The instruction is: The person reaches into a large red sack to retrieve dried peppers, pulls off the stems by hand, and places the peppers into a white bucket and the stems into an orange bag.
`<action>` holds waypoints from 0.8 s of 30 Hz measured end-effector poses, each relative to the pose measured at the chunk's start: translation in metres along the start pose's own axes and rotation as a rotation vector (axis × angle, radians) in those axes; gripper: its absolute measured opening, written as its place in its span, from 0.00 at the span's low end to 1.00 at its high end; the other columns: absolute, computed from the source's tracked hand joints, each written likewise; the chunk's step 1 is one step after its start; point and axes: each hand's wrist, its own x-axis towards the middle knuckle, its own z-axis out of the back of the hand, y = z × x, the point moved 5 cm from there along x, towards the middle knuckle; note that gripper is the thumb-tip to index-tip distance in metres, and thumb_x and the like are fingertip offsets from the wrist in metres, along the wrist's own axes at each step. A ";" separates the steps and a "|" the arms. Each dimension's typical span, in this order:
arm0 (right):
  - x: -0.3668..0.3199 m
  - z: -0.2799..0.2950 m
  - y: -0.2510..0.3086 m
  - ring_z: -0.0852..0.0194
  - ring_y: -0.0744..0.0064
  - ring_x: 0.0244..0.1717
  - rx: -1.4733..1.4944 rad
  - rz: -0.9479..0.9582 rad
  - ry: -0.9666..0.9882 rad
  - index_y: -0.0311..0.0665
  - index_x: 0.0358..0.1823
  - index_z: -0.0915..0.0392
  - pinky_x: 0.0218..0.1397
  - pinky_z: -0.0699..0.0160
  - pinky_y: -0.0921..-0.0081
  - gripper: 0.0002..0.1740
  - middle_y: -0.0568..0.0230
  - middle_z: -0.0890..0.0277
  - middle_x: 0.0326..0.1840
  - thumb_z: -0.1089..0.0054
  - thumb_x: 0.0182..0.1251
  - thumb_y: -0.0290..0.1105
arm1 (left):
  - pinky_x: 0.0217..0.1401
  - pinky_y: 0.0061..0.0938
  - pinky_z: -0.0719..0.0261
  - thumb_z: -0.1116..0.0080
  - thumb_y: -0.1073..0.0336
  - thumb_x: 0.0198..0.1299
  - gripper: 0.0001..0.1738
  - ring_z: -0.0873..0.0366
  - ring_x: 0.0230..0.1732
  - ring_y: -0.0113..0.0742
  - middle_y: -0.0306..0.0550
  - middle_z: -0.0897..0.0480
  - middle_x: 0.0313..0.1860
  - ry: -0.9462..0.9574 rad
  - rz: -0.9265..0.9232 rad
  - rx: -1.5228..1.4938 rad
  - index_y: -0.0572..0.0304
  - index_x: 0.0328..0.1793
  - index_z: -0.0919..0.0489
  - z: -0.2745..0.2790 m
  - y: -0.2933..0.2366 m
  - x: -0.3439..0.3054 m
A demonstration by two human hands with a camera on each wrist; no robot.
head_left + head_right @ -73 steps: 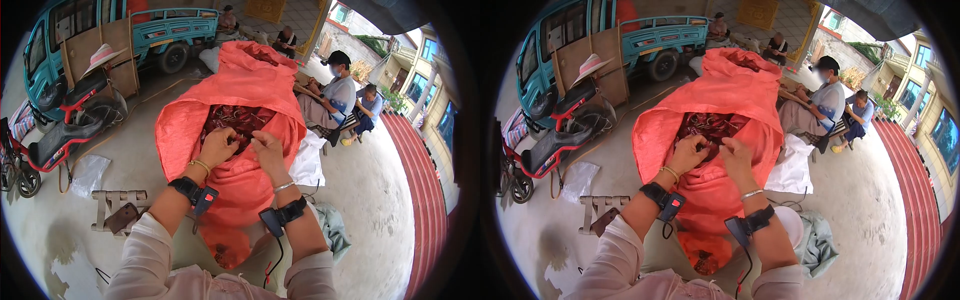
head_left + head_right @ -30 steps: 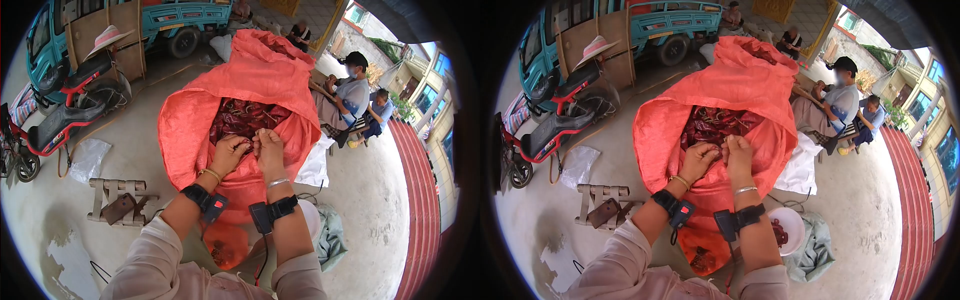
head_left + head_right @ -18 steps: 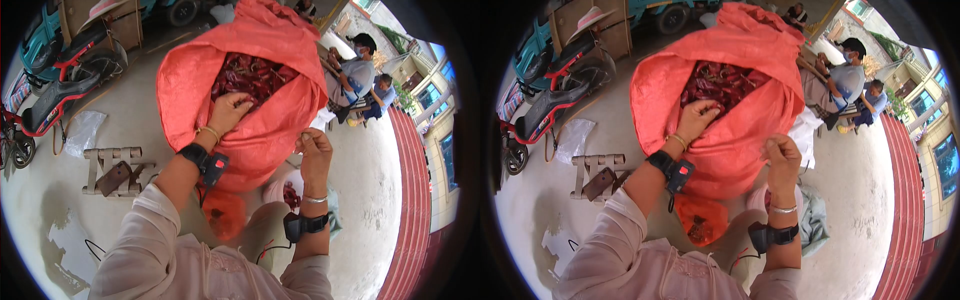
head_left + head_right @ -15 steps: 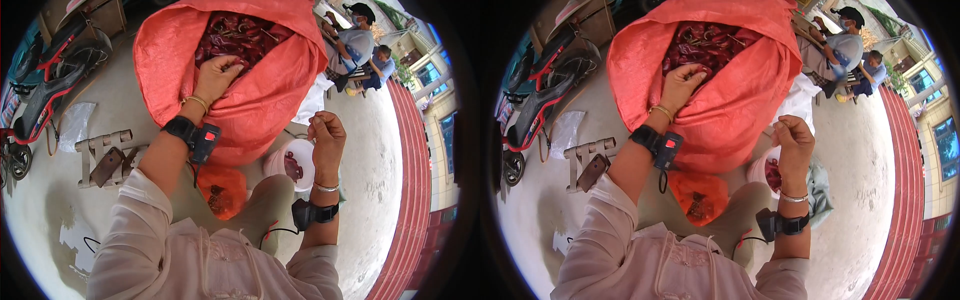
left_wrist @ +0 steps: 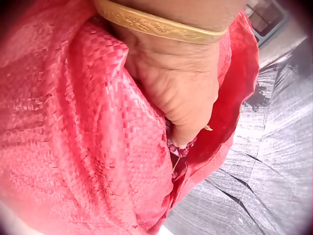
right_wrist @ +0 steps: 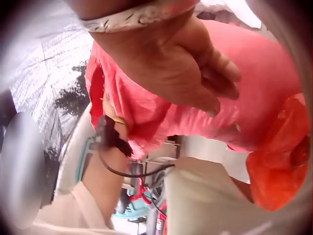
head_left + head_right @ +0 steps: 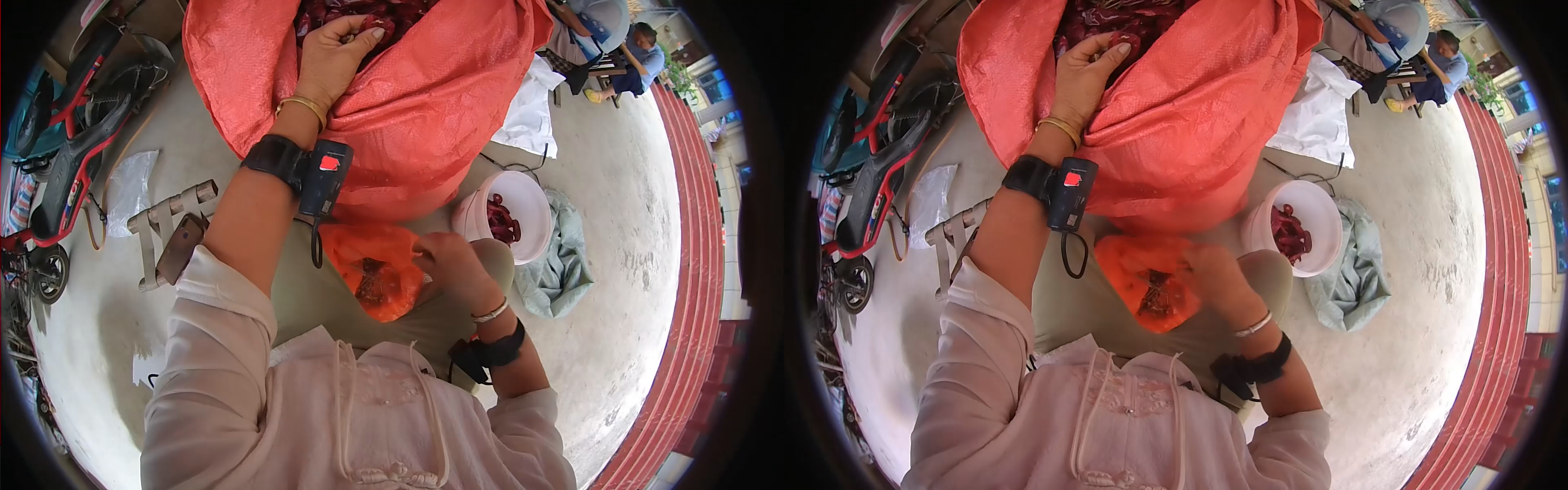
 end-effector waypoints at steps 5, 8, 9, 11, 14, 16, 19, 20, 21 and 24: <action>0.017 -0.001 0.034 0.27 0.52 0.30 -0.176 0.042 0.033 0.36 0.29 0.29 0.32 0.27 0.62 0.07 0.53 0.28 0.30 0.44 0.48 0.29 | 0.43 0.15 0.29 0.45 0.73 0.55 0.09 0.26 0.38 0.21 0.37 0.20 0.37 0.031 0.113 -0.137 0.63 0.44 0.21 0.004 0.010 0.000; 0.028 0.004 0.048 0.27 0.53 0.29 -0.134 0.092 -0.038 0.35 0.29 0.29 0.30 0.27 0.64 0.07 0.55 0.28 0.29 0.45 0.50 0.30 | 0.41 0.13 0.30 0.44 0.75 0.54 0.10 0.26 0.35 0.19 0.35 0.20 0.35 0.017 0.125 -0.175 0.63 0.43 0.21 0.002 0.003 -0.001; 0.030 0.004 0.050 0.27 0.54 0.29 -0.123 0.123 -0.075 0.35 0.28 0.29 0.30 0.27 0.64 0.07 0.55 0.29 0.29 0.45 0.50 0.31 | 0.42 0.13 0.29 0.44 0.75 0.55 0.10 0.26 0.36 0.20 0.36 0.20 0.36 0.013 0.120 -0.169 0.64 0.44 0.21 0.004 0.007 0.001; 0.031 0.003 0.055 0.27 0.56 0.28 -0.103 0.145 -0.096 0.36 0.28 0.29 0.30 0.27 0.65 0.08 0.57 0.29 0.27 0.44 0.51 0.32 | 0.43 0.14 0.29 0.44 0.75 0.55 0.10 0.26 0.37 0.20 0.37 0.20 0.37 -0.017 0.136 -0.155 0.64 0.44 0.21 0.006 0.012 0.002; 0.022 0.016 0.060 0.25 0.59 0.27 -0.029 0.158 -0.135 0.35 0.26 0.28 0.28 0.26 0.67 0.05 0.58 0.28 0.25 0.46 0.50 0.30 | 0.43 0.14 0.30 0.44 0.74 0.55 0.09 0.27 0.36 0.20 0.37 0.20 0.36 -0.028 0.099 -0.072 0.63 0.43 0.21 0.010 0.009 0.002; 0.017 0.020 0.054 0.25 0.59 0.26 0.015 0.156 -0.155 0.35 0.24 0.28 0.27 0.25 0.68 0.05 0.58 0.28 0.23 0.47 0.50 0.29 | 0.42 0.15 0.30 0.44 0.73 0.55 0.09 0.28 0.36 0.20 0.37 0.20 0.36 -0.030 0.082 -0.034 0.63 0.43 0.21 0.011 0.007 0.001; 0.014 0.027 0.041 0.26 0.58 0.24 0.052 0.147 -0.207 0.34 0.23 0.29 0.26 0.26 0.67 0.06 0.57 0.29 0.23 0.46 0.51 0.30 | 0.42 0.14 0.31 0.44 0.73 0.55 0.08 0.28 0.36 0.19 0.36 0.20 0.35 -0.030 0.074 0.016 0.62 0.42 0.21 0.013 0.009 0.002; 0.015 0.036 0.042 0.26 0.58 0.24 0.067 0.150 -0.234 0.34 0.23 0.29 0.26 0.27 0.66 0.07 0.57 0.29 0.23 0.45 0.51 0.30 | 0.42 0.14 0.31 0.43 0.74 0.55 0.07 0.28 0.35 0.20 0.35 0.20 0.35 -0.051 0.096 0.008 0.62 0.41 0.21 0.020 0.016 0.003; 0.018 0.046 0.045 0.26 0.58 0.24 0.082 0.158 -0.262 0.34 0.23 0.29 0.26 0.27 0.66 0.07 0.57 0.30 0.23 0.44 0.51 0.31 | 0.42 0.14 0.31 0.43 0.74 0.54 0.07 0.28 0.35 0.20 0.35 0.20 0.35 -0.044 0.088 -0.013 0.62 0.40 0.21 0.017 0.015 0.002; 0.039 0.076 0.057 0.27 0.55 0.26 0.114 0.196 -0.338 0.36 0.32 0.29 0.27 0.29 0.64 0.09 0.57 0.29 0.27 0.42 0.51 0.30 | 0.43 0.14 0.31 0.42 0.74 0.54 0.08 0.28 0.36 0.20 0.35 0.21 0.35 -0.033 0.026 -0.036 0.61 0.41 0.22 0.014 0.007 0.000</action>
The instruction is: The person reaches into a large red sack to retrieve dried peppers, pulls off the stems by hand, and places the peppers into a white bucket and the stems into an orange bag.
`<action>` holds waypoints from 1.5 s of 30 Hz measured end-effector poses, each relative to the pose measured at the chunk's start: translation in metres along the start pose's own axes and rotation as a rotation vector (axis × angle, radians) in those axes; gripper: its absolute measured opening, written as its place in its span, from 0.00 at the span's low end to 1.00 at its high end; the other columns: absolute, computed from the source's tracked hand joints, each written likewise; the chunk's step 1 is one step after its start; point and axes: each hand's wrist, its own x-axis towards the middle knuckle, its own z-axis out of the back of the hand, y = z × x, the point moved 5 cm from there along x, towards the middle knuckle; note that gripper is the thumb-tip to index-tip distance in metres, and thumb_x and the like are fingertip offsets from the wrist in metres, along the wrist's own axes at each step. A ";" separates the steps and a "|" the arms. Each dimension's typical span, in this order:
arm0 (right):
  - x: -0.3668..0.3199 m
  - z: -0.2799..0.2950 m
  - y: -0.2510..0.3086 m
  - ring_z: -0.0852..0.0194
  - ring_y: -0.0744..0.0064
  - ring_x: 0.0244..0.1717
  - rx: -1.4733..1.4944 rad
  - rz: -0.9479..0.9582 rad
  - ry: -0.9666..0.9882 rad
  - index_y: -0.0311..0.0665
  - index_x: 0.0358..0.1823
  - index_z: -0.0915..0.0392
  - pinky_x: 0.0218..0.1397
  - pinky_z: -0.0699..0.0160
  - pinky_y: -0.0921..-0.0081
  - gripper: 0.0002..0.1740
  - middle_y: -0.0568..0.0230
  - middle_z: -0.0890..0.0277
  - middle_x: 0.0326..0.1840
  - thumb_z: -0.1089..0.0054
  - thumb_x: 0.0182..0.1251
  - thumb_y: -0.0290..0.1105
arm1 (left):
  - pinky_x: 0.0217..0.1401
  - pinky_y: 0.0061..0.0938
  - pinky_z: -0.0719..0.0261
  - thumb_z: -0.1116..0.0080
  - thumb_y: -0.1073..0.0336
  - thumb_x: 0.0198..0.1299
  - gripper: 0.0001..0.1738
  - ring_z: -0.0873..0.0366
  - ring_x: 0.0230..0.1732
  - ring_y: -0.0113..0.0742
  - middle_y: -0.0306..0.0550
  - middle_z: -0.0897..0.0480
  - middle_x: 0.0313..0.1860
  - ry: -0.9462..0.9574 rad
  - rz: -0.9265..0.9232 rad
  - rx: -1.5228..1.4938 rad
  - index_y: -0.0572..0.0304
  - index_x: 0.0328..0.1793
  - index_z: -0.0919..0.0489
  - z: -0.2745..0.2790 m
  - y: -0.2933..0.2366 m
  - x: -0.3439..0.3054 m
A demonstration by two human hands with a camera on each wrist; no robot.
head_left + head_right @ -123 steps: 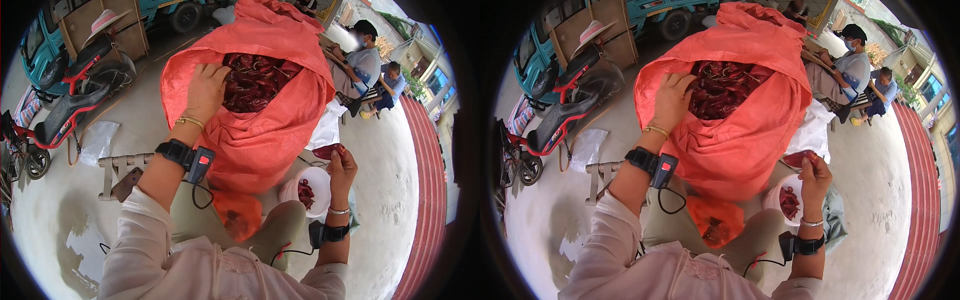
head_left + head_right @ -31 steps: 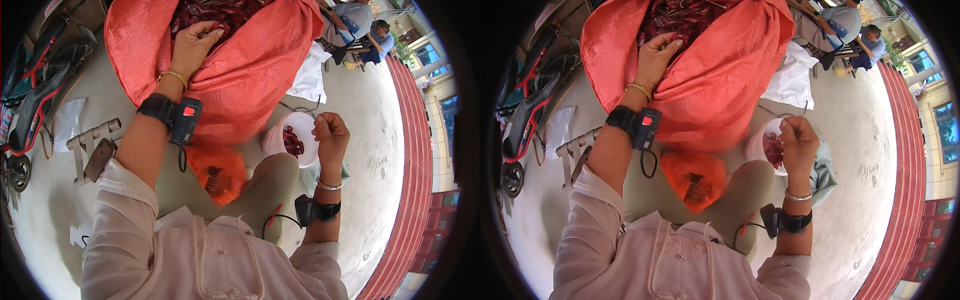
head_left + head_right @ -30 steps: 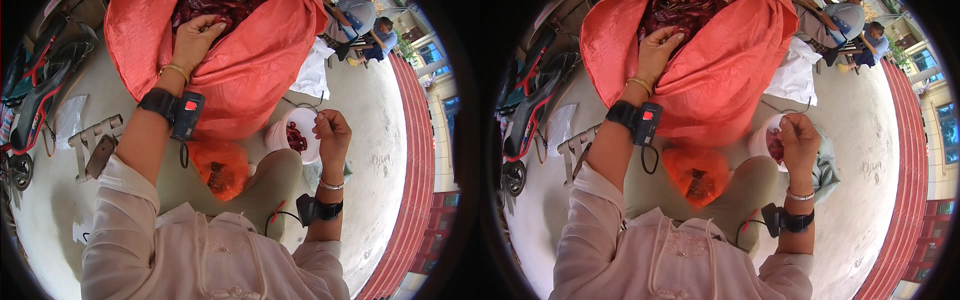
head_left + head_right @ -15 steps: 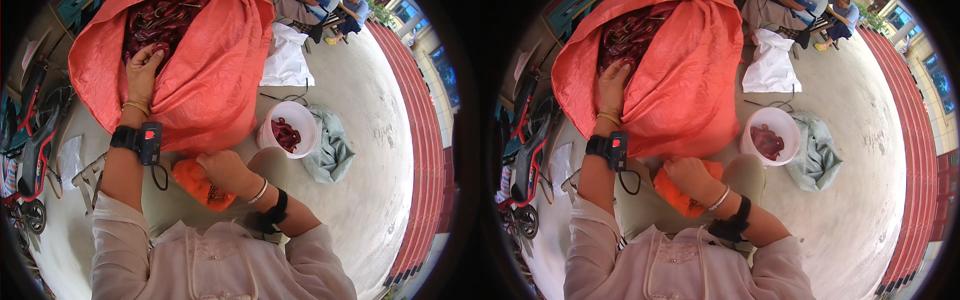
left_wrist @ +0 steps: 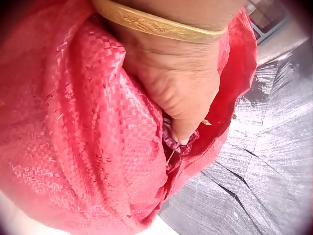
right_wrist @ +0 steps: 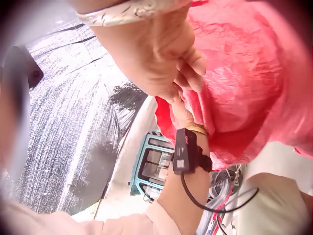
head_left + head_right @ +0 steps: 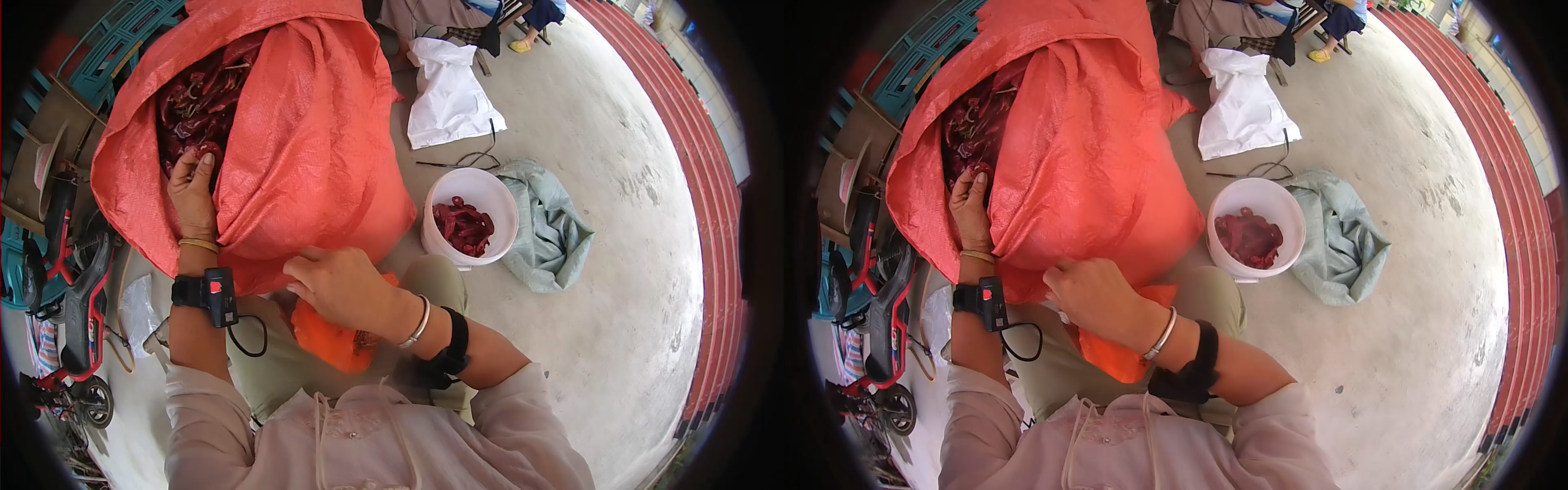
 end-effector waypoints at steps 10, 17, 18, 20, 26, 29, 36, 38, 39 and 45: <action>0.123 0.006 0.010 0.25 0.53 0.33 0.041 -0.145 -0.494 0.36 0.40 0.32 0.33 0.25 0.64 0.15 0.54 0.29 0.36 0.43 0.53 0.34 | 0.45 0.18 0.27 0.45 0.73 0.56 0.10 0.26 0.39 0.24 0.39 0.21 0.38 0.149 0.156 -0.189 0.65 0.45 0.24 0.001 0.006 -0.003; 0.132 0.003 -0.007 0.27 0.53 0.34 0.105 -0.182 -0.485 0.37 0.29 0.24 0.35 0.28 0.61 0.07 0.56 0.27 0.29 0.43 0.52 0.33 | 0.49 0.19 0.29 0.44 0.75 0.54 0.14 0.26 0.42 0.25 0.42 0.21 0.42 0.287 0.156 -0.226 0.66 0.48 0.24 0.004 0.014 -0.004; 0.130 0.004 -0.011 0.27 0.52 0.33 0.139 -0.156 -0.504 0.36 0.28 0.24 0.35 0.28 0.61 0.07 0.56 0.27 0.28 0.43 0.52 0.32 | 0.50 0.19 0.29 0.44 0.75 0.53 0.14 0.27 0.43 0.26 0.42 0.22 0.43 0.322 0.144 -0.232 0.66 0.48 0.24 0.002 0.011 -0.005; 0.128 0.005 -0.020 0.28 0.52 0.33 0.205 -0.095 -0.540 0.35 0.27 0.25 0.36 0.28 0.61 0.06 0.55 0.27 0.26 0.43 0.51 0.31 | 0.54 0.21 0.32 0.42 0.74 0.51 0.18 0.28 0.47 0.28 0.43 0.23 0.46 0.398 0.134 -0.224 0.65 0.51 0.26 0.003 0.013 -0.004; 0.049 0.100 -0.033 0.26 0.64 0.21 0.478 -0.087 -0.631 0.31 0.31 0.24 0.25 0.29 0.74 0.06 0.54 0.26 0.24 0.43 0.55 0.27 | 0.57 0.22 0.35 0.42 0.72 0.52 0.22 0.29 0.48 0.28 0.41 0.23 0.45 0.273 0.091 -0.107 0.65 0.55 0.28 -0.006 -0.003 -0.009; -0.020 0.136 -0.102 0.31 0.83 0.17 0.366 -0.328 -0.733 0.31 0.35 0.22 0.21 0.30 0.85 0.07 0.65 0.25 0.24 0.43 0.58 0.27 | 0.57 0.22 0.35 0.42 0.73 0.51 0.22 0.29 0.48 0.28 0.42 0.23 0.45 0.253 0.073 -0.064 0.65 0.55 0.28 -0.011 -0.010 -0.009; -0.147 0.123 -0.265 0.24 0.69 0.19 -0.364 -0.854 -0.379 0.31 0.38 0.22 0.25 0.28 0.77 0.11 0.54 0.23 0.24 0.43 0.57 0.31 | 0.56 0.20 0.35 0.42 0.75 0.51 0.21 0.29 0.47 0.27 0.43 0.23 0.44 0.250 0.077 -0.044 0.65 0.54 0.28 -0.013 -0.009 -0.007; -0.130 0.131 -0.247 0.24 0.70 0.19 -0.290 -0.889 -0.463 0.31 0.39 0.23 0.25 0.28 0.78 0.12 0.55 0.23 0.24 0.44 0.57 0.31 | 0.56 0.20 0.35 0.42 0.76 0.51 0.21 0.29 0.47 0.27 0.42 0.23 0.44 0.247 0.098 -0.065 0.65 0.54 0.27 -0.011 -0.006 -0.008; -0.116 0.133 -0.233 0.24 0.71 0.19 -0.214 -0.821 -0.494 0.30 0.39 0.23 0.25 0.28 0.79 0.12 0.56 0.23 0.23 0.44 0.57 0.31 | 0.56 0.20 0.34 0.42 0.76 0.50 0.21 0.29 0.46 0.26 0.42 0.23 0.44 0.243 0.110 -0.094 0.65 0.54 0.27 -0.011 -0.004 -0.011; 0.023 0.127 -0.087 0.26 0.78 0.22 0.082 -0.355 -0.490 0.30 0.39 0.23 0.27 0.29 0.82 0.10 0.59 0.23 0.24 0.45 0.58 0.27 | 0.51 0.19 0.31 0.40 0.77 0.48 0.21 0.29 0.44 0.24 0.40 0.22 0.43 0.140 0.013 -0.005 0.64 0.51 0.25 -0.012 -0.007 -0.008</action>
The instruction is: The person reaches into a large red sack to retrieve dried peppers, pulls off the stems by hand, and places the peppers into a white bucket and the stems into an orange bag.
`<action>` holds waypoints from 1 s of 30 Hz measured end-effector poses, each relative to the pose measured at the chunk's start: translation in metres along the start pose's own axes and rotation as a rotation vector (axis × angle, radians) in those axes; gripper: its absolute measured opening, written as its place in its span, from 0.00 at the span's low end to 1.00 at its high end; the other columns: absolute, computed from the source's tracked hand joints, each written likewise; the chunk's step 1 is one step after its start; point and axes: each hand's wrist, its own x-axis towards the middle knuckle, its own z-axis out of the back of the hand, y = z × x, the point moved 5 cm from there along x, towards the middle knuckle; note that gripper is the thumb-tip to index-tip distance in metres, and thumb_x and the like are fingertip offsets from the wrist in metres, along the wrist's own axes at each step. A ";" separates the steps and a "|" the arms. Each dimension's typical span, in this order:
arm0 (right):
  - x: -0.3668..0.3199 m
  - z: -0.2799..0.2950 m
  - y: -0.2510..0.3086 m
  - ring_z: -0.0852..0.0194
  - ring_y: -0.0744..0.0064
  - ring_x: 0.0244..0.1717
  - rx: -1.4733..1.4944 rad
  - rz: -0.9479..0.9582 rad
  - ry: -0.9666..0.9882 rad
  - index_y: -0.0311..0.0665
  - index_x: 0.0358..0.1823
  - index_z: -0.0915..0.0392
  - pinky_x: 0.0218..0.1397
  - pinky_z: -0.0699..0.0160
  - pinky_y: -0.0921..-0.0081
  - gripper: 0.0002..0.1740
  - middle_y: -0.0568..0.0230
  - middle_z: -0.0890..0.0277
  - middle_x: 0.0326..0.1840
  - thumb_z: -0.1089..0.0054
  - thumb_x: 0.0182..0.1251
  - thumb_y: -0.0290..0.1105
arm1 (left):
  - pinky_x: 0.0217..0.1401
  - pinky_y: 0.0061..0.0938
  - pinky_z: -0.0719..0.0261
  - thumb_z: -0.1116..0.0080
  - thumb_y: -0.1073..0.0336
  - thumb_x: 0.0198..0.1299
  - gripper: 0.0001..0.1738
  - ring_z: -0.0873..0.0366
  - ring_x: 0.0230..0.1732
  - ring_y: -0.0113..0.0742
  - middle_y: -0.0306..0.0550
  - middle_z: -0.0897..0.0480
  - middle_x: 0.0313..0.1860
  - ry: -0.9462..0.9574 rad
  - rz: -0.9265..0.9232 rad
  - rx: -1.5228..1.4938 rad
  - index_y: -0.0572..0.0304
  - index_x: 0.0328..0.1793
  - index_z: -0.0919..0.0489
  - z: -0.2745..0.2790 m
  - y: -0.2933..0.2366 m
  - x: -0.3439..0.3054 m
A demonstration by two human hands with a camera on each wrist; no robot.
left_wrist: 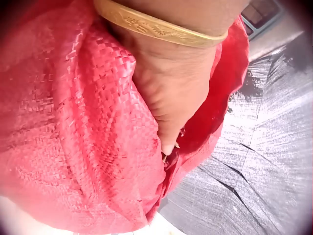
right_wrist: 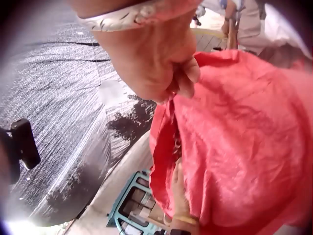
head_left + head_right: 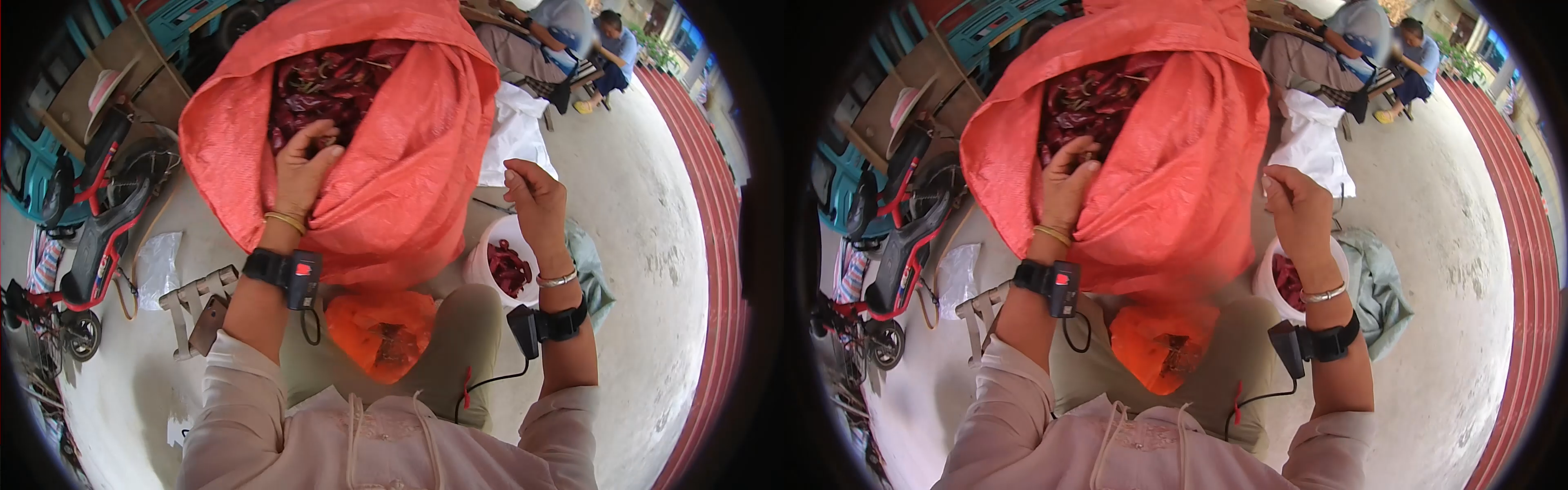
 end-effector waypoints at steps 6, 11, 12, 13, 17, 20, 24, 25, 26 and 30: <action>0.009 -0.094 0.110 0.25 0.59 0.30 -0.065 0.440 0.265 0.33 0.35 0.24 0.34 0.27 0.70 0.08 0.54 0.24 0.31 0.42 0.52 0.27 | 0.53 0.28 0.30 0.35 0.69 0.44 0.24 0.26 0.47 0.43 0.52 0.23 0.44 0.056 -0.148 0.522 0.63 0.51 0.26 0.000 -0.025 0.000; 0.028 -0.149 0.107 0.27 0.54 0.34 -0.253 0.473 0.287 0.35 0.33 0.24 0.37 0.28 0.65 0.08 0.53 0.26 0.31 0.42 0.50 0.29 | 0.53 0.28 0.30 0.40 0.74 0.45 0.23 0.27 0.49 0.44 0.52 0.25 0.45 0.146 -0.139 0.589 0.63 0.52 0.26 0.004 -0.026 -0.005; 0.032 -0.155 0.105 0.27 0.54 0.35 -0.322 0.475 0.289 0.35 0.33 0.24 0.37 0.28 0.65 0.08 0.53 0.26 0.31 0.42 0.50 0.29 | 0.52 0.29 0.30 0.41 0.74 0.45 0.23 0.27 0.48 0.46 0.53 0.25 0.44 0.171 -0.167 0.663 0.63 0.52 0.26 0.000 -0.027 -0.003; 0.035 -0.159 0.104 0.27 0.53 0.35 -0.357 0.468 0.294 0.35 0.33 0.23 0.38 0.28 0.64 0.09 0.52 0.26 0.31 0.41 0.50 0.29 | 0.51 0.30 0.30 0.41 0.74 0.45 0.23 0.27 0.47 0.48 0.53 0.25 0.42 0.195 -0.194 0.737 0.63 0.52 0.26 -0.003 -0.027 -0.003; 0.044 -0.164 0.101 0.26 0.56 0.34 -0.284 0.425 0.306 0.35 0.35 0.23 0.37 0.28 0.67 0.10 0.52 0.26 0.31 0.40 0.50 0.29 | 0.49 0.32 0.29 0.43 0.74 0.47 0.18 0.28 0.46 0.51 0.54 0.26 0.41 0.088 -0.243 0.686 0.63 0.49 0.25 0.000 -0.034 0.000; 0.053 -0.171 0.086 0.26 0.64 0.30 0.063 0.271 0.365 0.33 0.36 0.22 0.33 0.28 0.73 0.11 0.55 0.25 0.29 0.40 0.50 0.28 | 0.50 0.33 0.30 0.44 0.72 0.50 0.16 0.28 0.47 0.51 0.54 0.24 0.44 0.022 -0.292 0.371 0.64 0.48 0.26 0.000 -0.039 0.000; 0.053 -0.182 0.073 0.28 0.76 0.27 0.363 0.143 0.312 0.30 0.35 0.22 0.30 0.30 0.80 0.09 0.60 0.25 0.27 0.41 0.52 0.25 | 0.50 0.27 0.29 0.44 0.72 0.53 0.17 0.26 0.46 0.38 0.50 0.23 0.44 0.114 -0.027 0.142 0.66 0.51 0.27 -0.002 -0.010 0.003; 0.052 -0.182 0.074 0.28 0.77 0.27 0.351 0.116 0.355 0.30 0.35 0.22 0.30 0.30 0.80 0.08 0.60 0.25 0.27 0.41 0.52 0.24 | 0.49 0.24 0.29 0.45 0.73 0.54 0.18 0.27 0.46 0.32 0.47 0.23 0.44 0.134 -0.003 0.151 0.66 0.52 0.27 -0.002 -0.010 0.001; 0.051 -0.179 0.076 0.28 0.77 0.27 0.341 0.089 0.396 0.30 0.34 0.22 0.30 0.30 0.80 0.08 0.61 0.25 0.27 0.41 0.52 0.23 | 0.49 0.21 0.29 0.45 0.74 0.55 0.18 0.28 0.46 0.25 0.43 0.23 0.44 0.156 0.021 0.161 0.66 0.53 0.28 -0.002 -0.010 0.000; 0.045 -0.179 0.076 0.28 0.73 0.26 0.336 0.215 0.291 0.31 0.32 0.22 0.29 0.30 0.79 0.06 0.59 0.25 0.26 0.42 0.52 0.24 | 0.48 0.19 0.29 0.43 0.73 0.53 0.18 0.29 0.44 0.23 0.40 0.23 0.43 0.182 -0.054 0.169 0.66 0.52 0.26 -0.002 -0.012 0.000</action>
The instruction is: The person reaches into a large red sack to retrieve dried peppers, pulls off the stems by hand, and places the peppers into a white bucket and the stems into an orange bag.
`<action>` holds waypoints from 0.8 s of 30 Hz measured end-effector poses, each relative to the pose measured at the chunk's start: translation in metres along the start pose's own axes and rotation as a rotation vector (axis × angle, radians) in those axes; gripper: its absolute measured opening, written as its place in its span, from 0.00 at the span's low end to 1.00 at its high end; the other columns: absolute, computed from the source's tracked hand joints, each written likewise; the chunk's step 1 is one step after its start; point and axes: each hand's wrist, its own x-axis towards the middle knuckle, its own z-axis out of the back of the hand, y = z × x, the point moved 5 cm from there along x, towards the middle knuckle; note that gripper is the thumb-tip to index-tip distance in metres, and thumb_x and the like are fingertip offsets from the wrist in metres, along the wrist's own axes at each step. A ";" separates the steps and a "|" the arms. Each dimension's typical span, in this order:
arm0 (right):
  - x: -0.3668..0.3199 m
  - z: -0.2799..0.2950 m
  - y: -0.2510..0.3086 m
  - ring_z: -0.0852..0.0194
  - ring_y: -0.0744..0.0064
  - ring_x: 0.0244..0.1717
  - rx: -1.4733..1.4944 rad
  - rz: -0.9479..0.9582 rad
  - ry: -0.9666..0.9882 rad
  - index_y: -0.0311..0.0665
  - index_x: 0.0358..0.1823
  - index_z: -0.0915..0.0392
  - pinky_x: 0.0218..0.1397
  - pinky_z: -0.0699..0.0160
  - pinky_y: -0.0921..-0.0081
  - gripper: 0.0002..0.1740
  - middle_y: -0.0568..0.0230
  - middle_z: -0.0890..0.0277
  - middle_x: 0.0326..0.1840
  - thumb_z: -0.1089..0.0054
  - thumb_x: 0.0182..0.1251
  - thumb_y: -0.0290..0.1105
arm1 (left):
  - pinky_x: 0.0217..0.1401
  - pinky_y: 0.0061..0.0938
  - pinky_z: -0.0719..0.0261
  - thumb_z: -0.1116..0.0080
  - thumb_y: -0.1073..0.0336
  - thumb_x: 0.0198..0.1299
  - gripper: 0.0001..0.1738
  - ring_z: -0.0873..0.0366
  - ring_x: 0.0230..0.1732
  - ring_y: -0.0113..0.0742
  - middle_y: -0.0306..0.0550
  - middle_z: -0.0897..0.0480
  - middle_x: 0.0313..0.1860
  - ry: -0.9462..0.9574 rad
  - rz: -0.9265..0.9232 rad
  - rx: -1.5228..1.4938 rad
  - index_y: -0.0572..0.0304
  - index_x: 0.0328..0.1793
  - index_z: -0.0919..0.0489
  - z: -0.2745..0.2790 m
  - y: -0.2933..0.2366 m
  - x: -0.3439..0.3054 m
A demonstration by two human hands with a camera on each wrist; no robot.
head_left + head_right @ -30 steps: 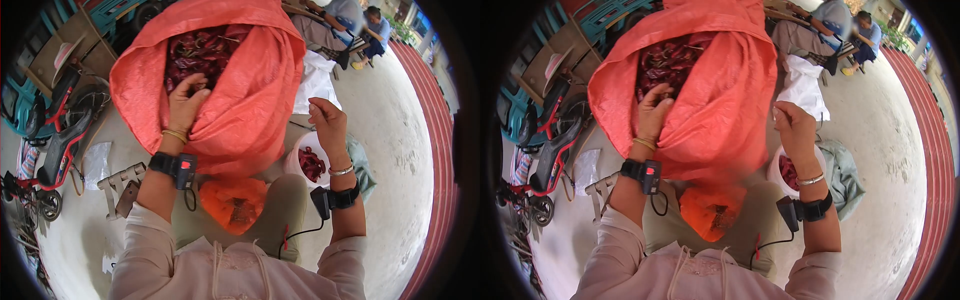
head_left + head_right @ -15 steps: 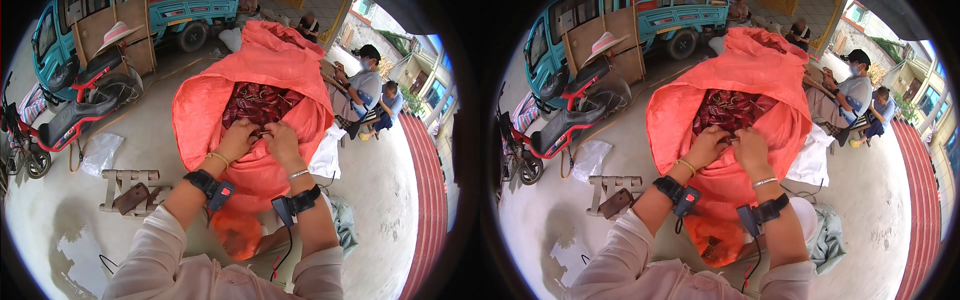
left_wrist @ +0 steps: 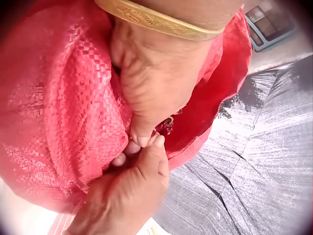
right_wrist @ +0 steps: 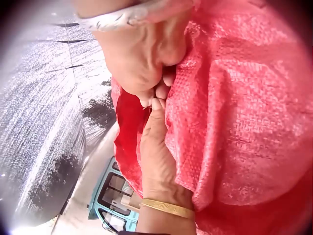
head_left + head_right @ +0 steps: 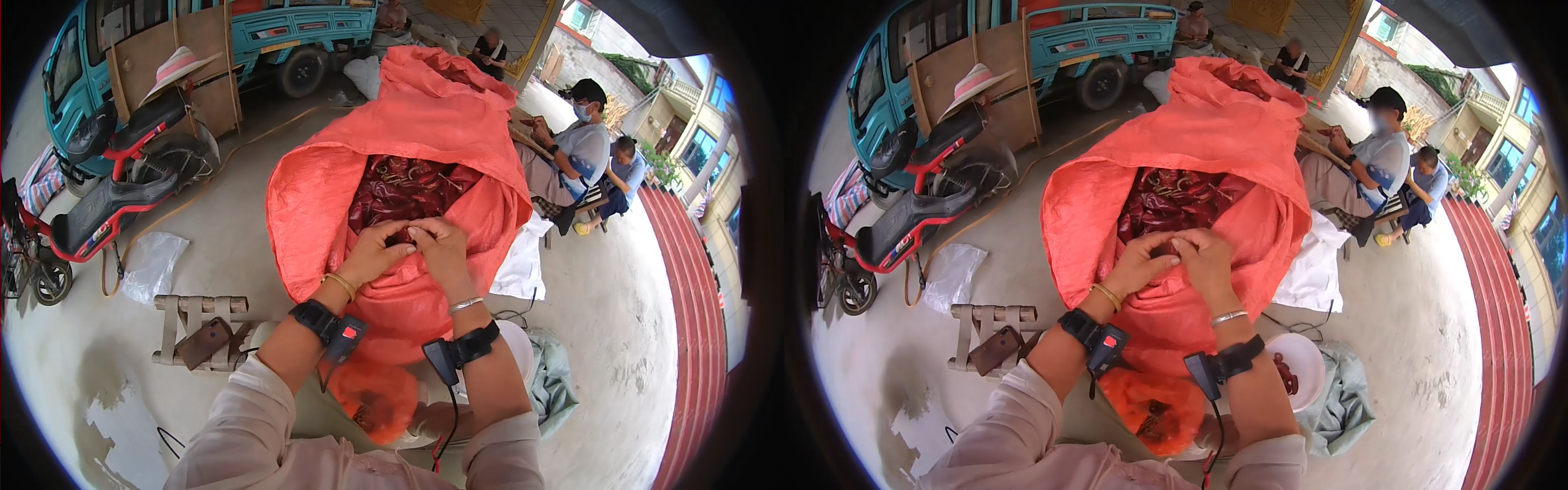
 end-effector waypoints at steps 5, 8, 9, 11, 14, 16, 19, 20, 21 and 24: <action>-0.006 -0.005 0.021 0.28 0.68 0.23 -0.510 0.311 -0.084 0.32 0.26 0.24 0.28 0.31 0.75 0.04 0.58 0.26 0.24 0.44 0.54 0.26 | 0.38 0.16 0.30 0.44 0.73 0.55 0.11 0.30 0.35 0.19 0.36 0.21 0.33 -0.006 0.137 -0.058 0.66 0.44 0.23 -0.003 0.010 0.001; 0.003 -0.007 0.010 0.28 0.62 0.25 -0.570 0.230 -0.075 0.33 0.24 0.25 0.28 0.32 0.69 0.07 0.55 0.26 0.24 0.46 0.55 0.29 | 0.35 0.17 0.30 0.44 0.73 0.55 0.07 0.30 0.32 0.19 0.37 0.21 0.29 -0.085 0.072 0.019 0.66 0.40 0.22 -0.001 0.012 -0.001; 0.007 -0.008 0.006 0.28 0.58 0.26 -0.538 0.175 -0.059 0.33 0.23 0.26 0.29 0.32 0.66 0.09 0.53 0.26 0.25 0.46 0.56 0.31 | 0.35 0.17 0.31 0.44 0.73 0.55 0.07 0.30 0.32 0.19 0.37 0.21 0.29 -0.124 0.037 0.038 0.66 0.39 0.21 -0.001 0.010 -0.001; 0.014 -0.008 -0.010 0.29 0.58 0.24 -0.343 -0.076 -0.013 0.32 0.22 0.27 0.28 0.33 0.66 0.10 0.52 0.27 0.23 0.45 0.55 0.32 | 0.34 0.18 0.30 0.45 0.73 0.55 0.06 0.29 0.31 0.20 0.38 0.21 0.28 -0.178 -0.008 0.070 0.66 0.38 0.21 -0.001 0.010 -0.003; 0.017 -0.009 -0.027 0.33 0.65 0.19 -0.105 -0.326 0.034 0.30 0.20 0.28 0.23 0.37 0.69 0.13 0.56 0.29 0.18 0.45 0.56 0.32 | 0.34 0.20 0.29 0.44 0.73 0.54 0.06 0.27 0.30 0.24 0.43 0.20 0.28 -0.203 -0.035 0.076 0.65 0.37 0.20 -0.001 0.015 -0.004; 0.016 -0.009 -0.032 0.36 0.71 0.15 0.045 -0.487 0.078 0.31 0.20 0.28 0.20 0.39 0.73 0.13 0.60 0.30 0.16 0.46 0.58 0.33 | 0.33 0.23 0.28 0.43 0.72 0.53 0.07 0.24 0.30 0.32 0.50 0.20 0.30 -0.200 -0.044 0.043 0.64 0.39 0.21 -0.003 0.014 -0.004; 0.014 -0.009 -0.032 0.41 0.79 0.12 0.224 -0.621 0.163 0.34 0.22 0.28 0.15 0.45 0.79 0.12 0.67 0.34 0.14 0.48 0.60 0.33 | 0.34 0.22 0.28 0.44 0.73 0.53 0.07 0.25 0.30 0.31 0.49 0.19 0.30 -0.195 0.022 0.043 0.63 0.39 0.20 -0.003 0.017 -0.007; 0.014 -0.009 -0.032 0.43 0.80 0.12 0.259 -0.651 0.171 0.35 0.23 0.28 0.14 0.46 0.81 0.11 0.68 0.35 0.14 0.48 0.61 0.33 | 0.33 0.22 0.29 0.44 0.73 0.54 0.07 0.26 0.29 0.30 0.48 0.20 0.29 -0.207 -0.010 0.034 0.64 0.39 0.20 -0.003 0.017 -0.007; 0.014 -0.008 -0.031 0.44 0.81 0.12 0.293 -0.682 0.178 0.36 0.23 0.28 0.13 0.47 0.83 0.11 0.69 0.35 0.15 0.49 0.62 0.33 | 0.32 0.22 0.29 0.44 0.73 0.54 0.07 0.26 0.28 0.28 0.47 0.20 0.27 -0.218 -0.042 0.025 0.64 0.39 0.20 -0.003 0.017 -0.005; 0.014 -0.010 -0.031 0.44 0.83 0.13 0.369 -0.617 0.113 0.38 0.26 0.28 0.13 0.46 0.85 0.10 0.71 0.34 0.17 0.49 0.63 0.34 | 0.24 0.16 0.33 0.45 0.73 0.55 0.05 0.31 0.22 0.20 0.37 0.23 0.24 -0.210 0.130 -0.087 0.63 0.38 0.20 -0.003 0.016 -0.006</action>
